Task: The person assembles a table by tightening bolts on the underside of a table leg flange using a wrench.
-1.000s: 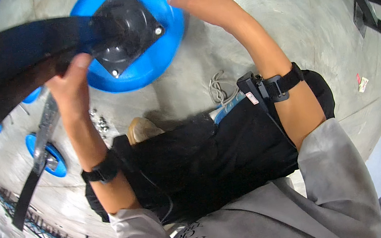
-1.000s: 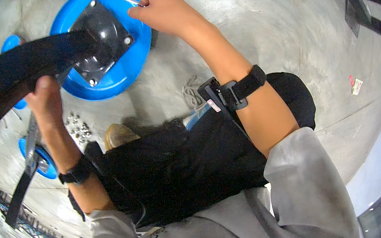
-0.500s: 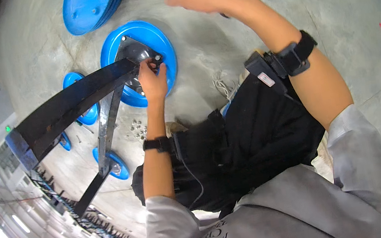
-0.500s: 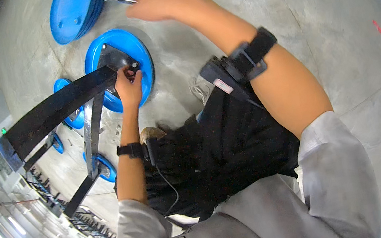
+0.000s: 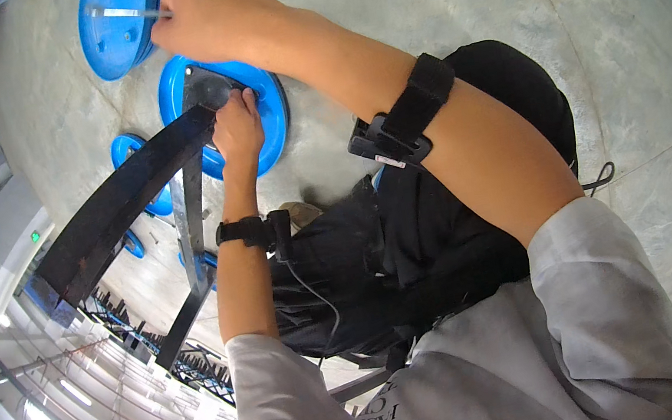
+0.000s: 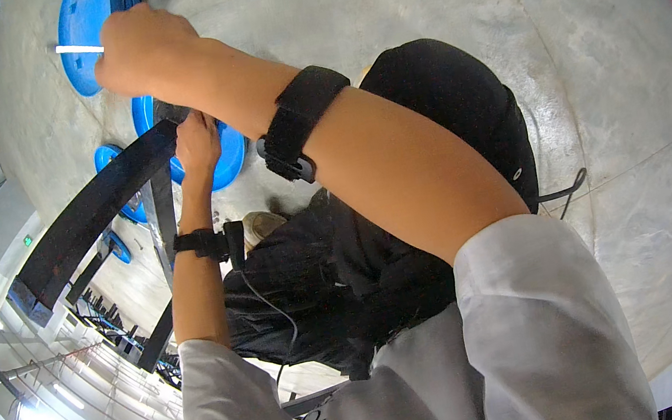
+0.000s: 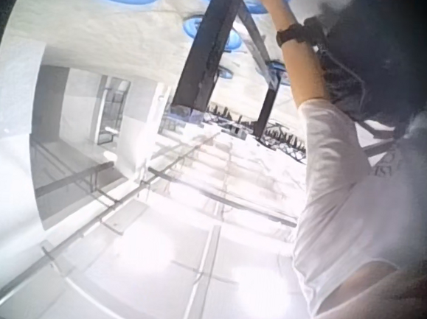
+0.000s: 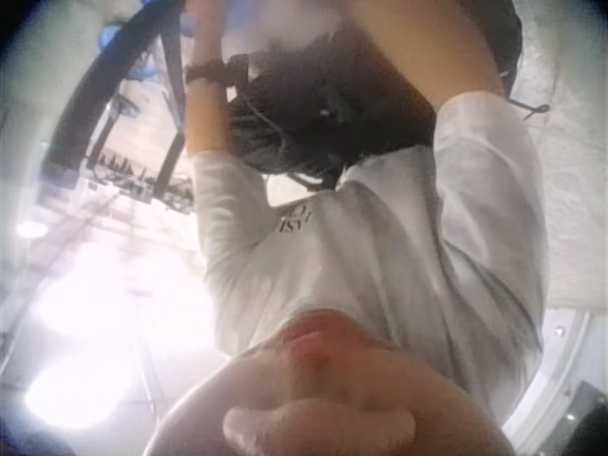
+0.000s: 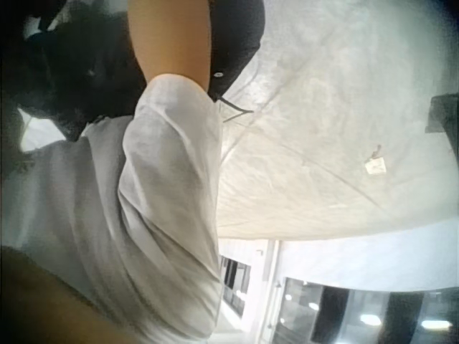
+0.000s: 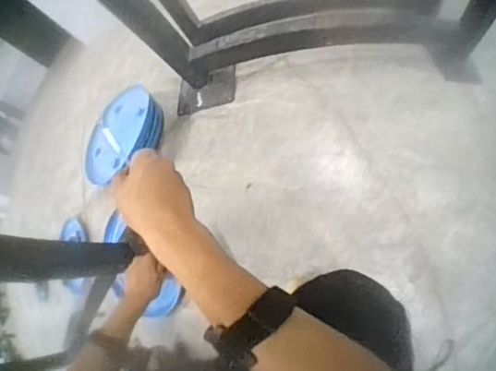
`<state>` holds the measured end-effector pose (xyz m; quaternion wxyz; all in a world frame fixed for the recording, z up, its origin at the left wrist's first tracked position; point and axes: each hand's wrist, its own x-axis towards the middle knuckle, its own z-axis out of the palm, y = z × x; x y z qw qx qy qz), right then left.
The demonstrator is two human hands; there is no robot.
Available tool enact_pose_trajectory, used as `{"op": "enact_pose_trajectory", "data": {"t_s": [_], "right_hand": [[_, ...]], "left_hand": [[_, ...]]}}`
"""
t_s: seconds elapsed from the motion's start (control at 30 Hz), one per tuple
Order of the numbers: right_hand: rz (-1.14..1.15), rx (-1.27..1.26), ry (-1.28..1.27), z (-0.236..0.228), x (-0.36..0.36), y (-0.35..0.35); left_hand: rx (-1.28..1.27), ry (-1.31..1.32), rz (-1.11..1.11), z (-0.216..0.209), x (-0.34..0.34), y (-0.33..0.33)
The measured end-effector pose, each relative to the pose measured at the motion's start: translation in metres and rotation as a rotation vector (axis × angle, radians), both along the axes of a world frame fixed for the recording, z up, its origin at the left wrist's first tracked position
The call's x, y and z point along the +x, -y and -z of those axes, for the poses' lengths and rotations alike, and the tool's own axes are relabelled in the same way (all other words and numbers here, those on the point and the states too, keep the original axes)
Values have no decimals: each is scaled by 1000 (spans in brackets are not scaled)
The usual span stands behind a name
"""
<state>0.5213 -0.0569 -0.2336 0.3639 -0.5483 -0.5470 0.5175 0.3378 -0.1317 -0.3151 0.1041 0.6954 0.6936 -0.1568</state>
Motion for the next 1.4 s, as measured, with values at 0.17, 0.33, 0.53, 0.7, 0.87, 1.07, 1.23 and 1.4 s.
{"op": "enact_pose_trajectory", "data": {"t_s": [0.17,0.33,0.53,0.7,0.87,1.07,1.23,1.4], "right_hand": [[253,-58,-4,12,-3,0],[114,38,86,22,-16,3],[-1,48,49,45,-20,-8],[-78,6,231,48,-3,-10],[-151,53,354,70,7,-5],[-17,-309,-91,13,28,51],[-72,-461,-194,2,34,79],[-248,-507,-97,5,9,97]], "left_hand": [[11,-14,-74,4,-14,-11],[-9,523,-308,-6,-30,5],[-95,921,-652,-34,-41,66],[-74,1122,-782,-28,-25,106],[28,1250,-615,20,24,108],[498,895,-200,30,109,52],[298,760,-167,43,117,29],[226,927,-296,20,63,69]]}}
